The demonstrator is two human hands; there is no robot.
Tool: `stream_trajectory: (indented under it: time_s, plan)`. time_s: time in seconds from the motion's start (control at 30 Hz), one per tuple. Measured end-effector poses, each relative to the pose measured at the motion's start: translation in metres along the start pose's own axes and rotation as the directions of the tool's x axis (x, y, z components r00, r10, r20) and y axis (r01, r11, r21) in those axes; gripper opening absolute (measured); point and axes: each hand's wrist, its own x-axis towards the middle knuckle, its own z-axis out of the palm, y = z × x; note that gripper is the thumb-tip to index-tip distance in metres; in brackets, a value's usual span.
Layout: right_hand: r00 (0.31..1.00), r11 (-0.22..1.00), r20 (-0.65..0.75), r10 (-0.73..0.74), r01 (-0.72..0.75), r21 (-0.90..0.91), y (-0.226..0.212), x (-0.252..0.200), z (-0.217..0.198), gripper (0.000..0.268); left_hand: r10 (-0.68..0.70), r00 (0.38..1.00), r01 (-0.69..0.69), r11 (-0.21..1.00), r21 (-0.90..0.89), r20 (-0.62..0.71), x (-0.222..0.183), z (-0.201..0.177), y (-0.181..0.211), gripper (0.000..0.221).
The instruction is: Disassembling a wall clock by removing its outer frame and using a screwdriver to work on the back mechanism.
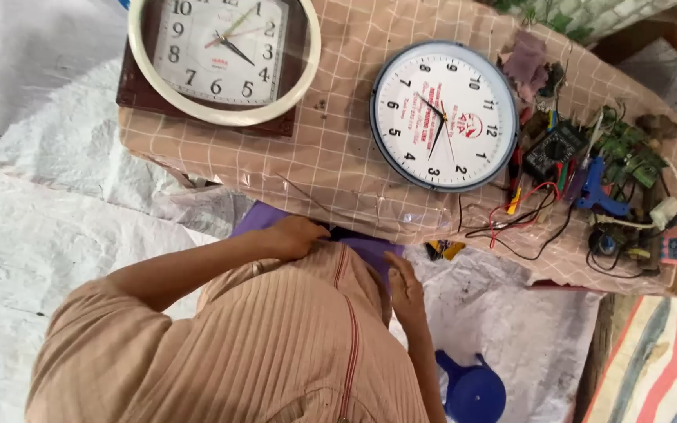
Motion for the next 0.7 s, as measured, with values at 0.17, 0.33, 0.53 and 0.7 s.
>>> stream_trajectory:
  time_s: [0.17,0.33,0.53,0.7]
  plan:
    - [0.983,0.987,0.095,0.156,-0.15,-0.064,-0.027,-0.015,-0.002,0.047,0.075,0.993,-0.062,0.987,-0.148,0.089,-0.049,-0.047,0.017,0.035]
    - [0.957,0.99,-0.289,-0.014,-0.027,-0.138,0.039,0.027,-0.015,0.021,0.116,0.993,-0.118,0.978,-0.17,-0.021,-0.029,-0.078,0.03,0.038]
    - [0.613,0.646,-0.335,-0.716,0.4,-0.65,-0.032,0.133,-0.086,0.009,0.311,0.712,-0.43,0.902,-0.042,-0.629,0.091,-0.147,0.072,0.028]
    - [0.674,0.502,-0.164,-0.721,0.345,-0.793,-0.056,0.195,-0.095,0.021,0.287,0.665,-0.287,0.95,0.119,-0.689,0.244,-0.131,0.046,0.039]
